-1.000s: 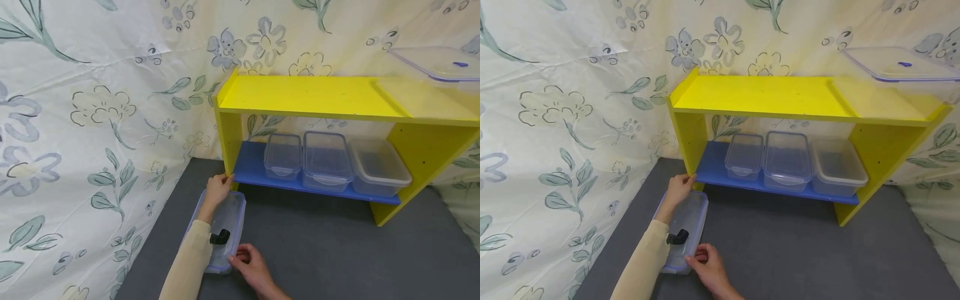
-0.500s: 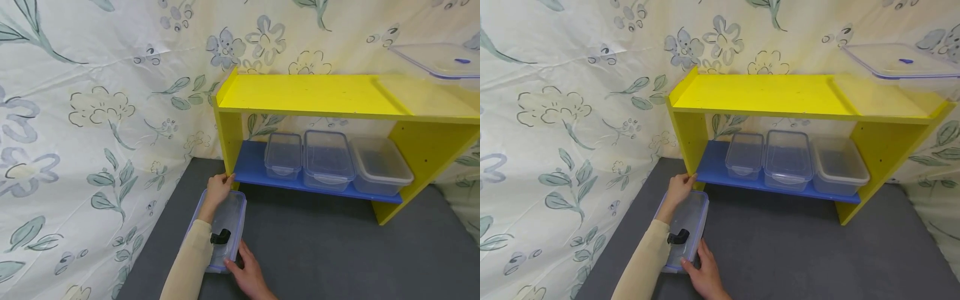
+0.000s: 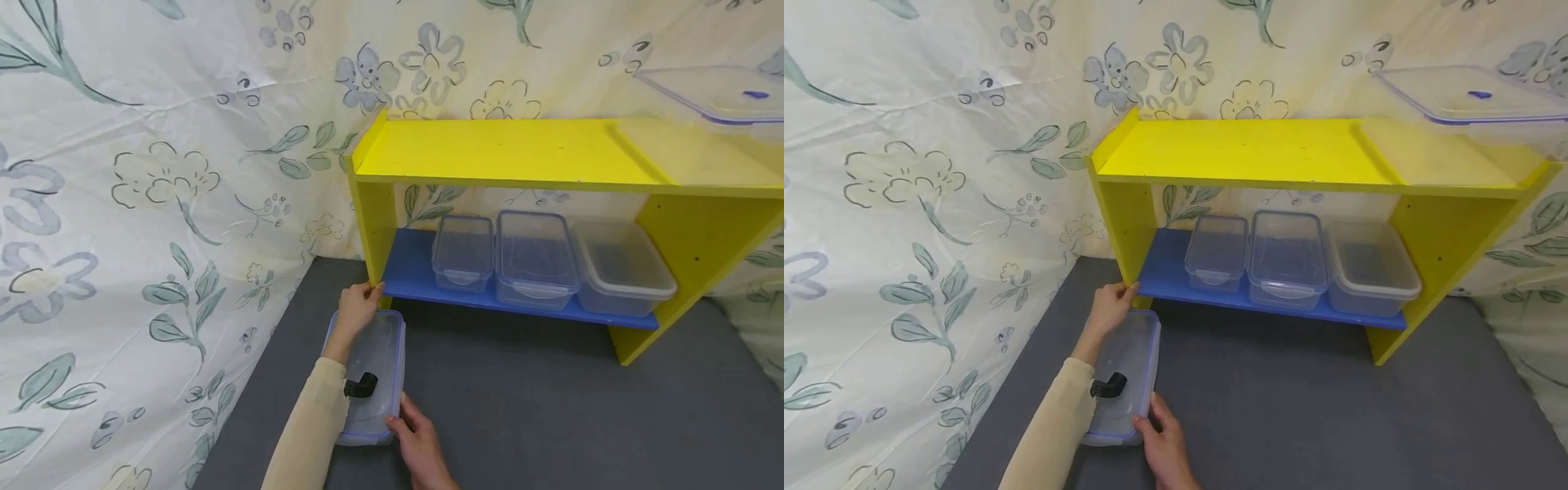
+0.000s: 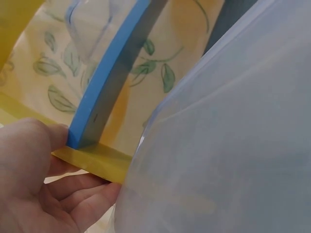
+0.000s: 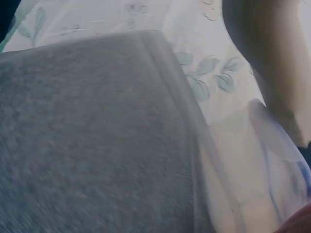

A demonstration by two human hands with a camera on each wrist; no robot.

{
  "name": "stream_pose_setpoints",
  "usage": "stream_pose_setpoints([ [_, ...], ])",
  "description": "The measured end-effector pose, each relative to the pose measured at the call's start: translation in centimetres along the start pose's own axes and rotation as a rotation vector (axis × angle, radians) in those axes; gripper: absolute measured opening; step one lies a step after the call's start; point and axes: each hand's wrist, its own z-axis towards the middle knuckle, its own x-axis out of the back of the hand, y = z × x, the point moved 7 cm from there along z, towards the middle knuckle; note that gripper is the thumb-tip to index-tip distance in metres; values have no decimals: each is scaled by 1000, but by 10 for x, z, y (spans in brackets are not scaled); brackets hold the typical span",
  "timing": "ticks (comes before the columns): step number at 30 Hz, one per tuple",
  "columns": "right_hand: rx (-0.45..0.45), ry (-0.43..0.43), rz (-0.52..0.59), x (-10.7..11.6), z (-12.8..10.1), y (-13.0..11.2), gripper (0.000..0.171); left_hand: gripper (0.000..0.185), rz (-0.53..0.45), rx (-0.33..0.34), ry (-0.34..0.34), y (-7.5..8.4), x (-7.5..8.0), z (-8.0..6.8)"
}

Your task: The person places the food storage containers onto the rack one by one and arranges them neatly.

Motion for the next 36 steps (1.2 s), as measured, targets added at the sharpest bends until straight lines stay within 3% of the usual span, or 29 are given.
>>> stream_pose_setpoints([
  [3, -24, -6, 31, 3, 0, -1, 61, 39, 5, 3, 7, -1, 0, 1],
  [9, -81, 86, 65, 19, -3, -4, 62, 39, 21, 6, -24, 0, -9, 2],
  [15, -119, 118, 42, 34, -7, -8, 60, 39, 9, 21, -22, 1, -9, 2],
  [19, -103, 83, 55, 36, -13, -10, 63, 40, 5, 41, -25, -4, -3, -1],
  [25, -58, 29, 55, 44, -21, -11, 69, 44, 14, 19, -29, -6, 0, -1],
  [36, -31, 91, 105, 70, -27, -10, 63, 46, 5, 17, -38, -4, 1, -2],
])
